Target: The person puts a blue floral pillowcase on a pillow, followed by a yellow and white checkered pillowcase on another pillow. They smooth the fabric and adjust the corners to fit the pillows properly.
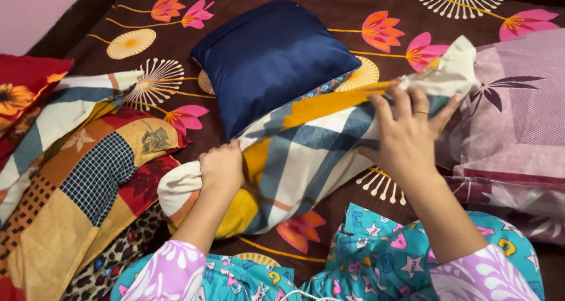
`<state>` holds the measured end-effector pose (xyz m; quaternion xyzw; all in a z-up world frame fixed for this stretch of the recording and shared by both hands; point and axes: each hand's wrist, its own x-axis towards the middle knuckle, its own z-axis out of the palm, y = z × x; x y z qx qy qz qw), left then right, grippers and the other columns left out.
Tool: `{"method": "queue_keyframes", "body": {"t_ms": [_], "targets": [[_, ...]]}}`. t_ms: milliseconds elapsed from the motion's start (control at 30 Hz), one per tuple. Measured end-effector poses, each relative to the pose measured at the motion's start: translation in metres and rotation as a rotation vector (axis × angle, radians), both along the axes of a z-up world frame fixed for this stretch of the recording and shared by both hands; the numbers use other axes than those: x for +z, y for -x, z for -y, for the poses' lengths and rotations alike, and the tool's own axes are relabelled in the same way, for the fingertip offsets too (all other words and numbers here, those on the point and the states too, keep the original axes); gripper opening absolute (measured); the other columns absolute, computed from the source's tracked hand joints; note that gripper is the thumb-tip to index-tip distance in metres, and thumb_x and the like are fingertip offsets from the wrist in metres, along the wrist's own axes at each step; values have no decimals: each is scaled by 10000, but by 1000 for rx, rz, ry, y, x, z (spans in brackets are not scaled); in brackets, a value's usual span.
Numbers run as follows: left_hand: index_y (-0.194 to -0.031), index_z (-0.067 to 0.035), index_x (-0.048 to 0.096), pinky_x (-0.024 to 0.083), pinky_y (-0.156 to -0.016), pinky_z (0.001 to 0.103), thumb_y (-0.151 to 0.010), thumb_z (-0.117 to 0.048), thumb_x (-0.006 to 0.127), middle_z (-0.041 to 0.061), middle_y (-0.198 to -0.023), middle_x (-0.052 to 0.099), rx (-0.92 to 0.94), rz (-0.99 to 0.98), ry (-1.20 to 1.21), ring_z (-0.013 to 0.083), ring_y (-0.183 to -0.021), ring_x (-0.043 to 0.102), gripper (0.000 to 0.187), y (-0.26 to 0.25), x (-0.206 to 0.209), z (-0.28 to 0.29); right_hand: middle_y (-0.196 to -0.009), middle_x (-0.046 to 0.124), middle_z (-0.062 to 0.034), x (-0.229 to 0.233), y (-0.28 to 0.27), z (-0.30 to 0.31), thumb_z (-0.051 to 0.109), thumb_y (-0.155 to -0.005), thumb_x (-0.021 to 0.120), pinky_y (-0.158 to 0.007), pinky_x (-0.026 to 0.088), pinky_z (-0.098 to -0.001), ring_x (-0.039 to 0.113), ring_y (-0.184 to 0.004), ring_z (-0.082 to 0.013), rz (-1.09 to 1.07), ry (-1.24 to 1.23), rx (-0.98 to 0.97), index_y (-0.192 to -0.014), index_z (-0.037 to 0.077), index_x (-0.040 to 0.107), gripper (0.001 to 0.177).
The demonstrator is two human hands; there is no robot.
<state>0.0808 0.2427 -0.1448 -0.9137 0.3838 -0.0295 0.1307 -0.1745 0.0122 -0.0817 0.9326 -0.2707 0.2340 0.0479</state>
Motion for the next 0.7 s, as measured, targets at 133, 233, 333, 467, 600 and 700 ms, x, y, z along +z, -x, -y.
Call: {"method": "queue_keyframes", "body": {"t_ms": [133,233,333,467,600,700], "targets": [[-1079,-137,654,560,-734,453,-760,-151,784,61,-948,754,-134,65,102,274,-870,738,345,2,-4,-11,-1565,446,-140,-7,-24,-37,507,-386,928,-1118,32,-788,333,-1487,-453,24,32,232,-1464,207,567,1175],[-1122,-125,650,539,-748,451,-631,-259,841,57,-972,743,-207,-6,164,271,-897,720,543,17,22,-19,-1422,532,-111,-16,-39,-41,501,-370,915,-1101,213,-667,440,-1337,-383,24,113,287,-1423,202,597,1140],[-1145,-106,653,509,-730,450,-460,-436,900,50,-946,726,-313,-47,318,269,-886,695,800,37,45,-35,-1125,598,-84,-27,-51,-22,494,-572,910,-971,388,-518,556,-1085,-309,110,107,290,-1274,161,657,817],[-971,-139,647,488,-723,432,-599,-213,800,20,-839,682,-421,95,441,253,-841,676,409,50,73,-49,-881,571,-13,-36,-40,-4,235,-641,793,-819,446,-381,611,-863,-227,252,265,297,-1066,195,711,434],[-895,-153,634,485,-745,407,-691,-31,712,10,-792,632,-492,314,507,246,-803,647,250,49,111,-56,-826,553,-24,-28,-5,4,237,-699,773,-802,440,-407,611,-820,-233,400,241,303,-1044,182,739,352],[-945,-152,657,493,-826,406,-786,-29,713,10,-862,657,-523,425,563,234,-873,661,208,46,137,-47,-837,560,-14,-10,21,13,207,-756,774,-860,455,-405,595,-815,-226,471,268,262,-1110,189,777,354]]}}
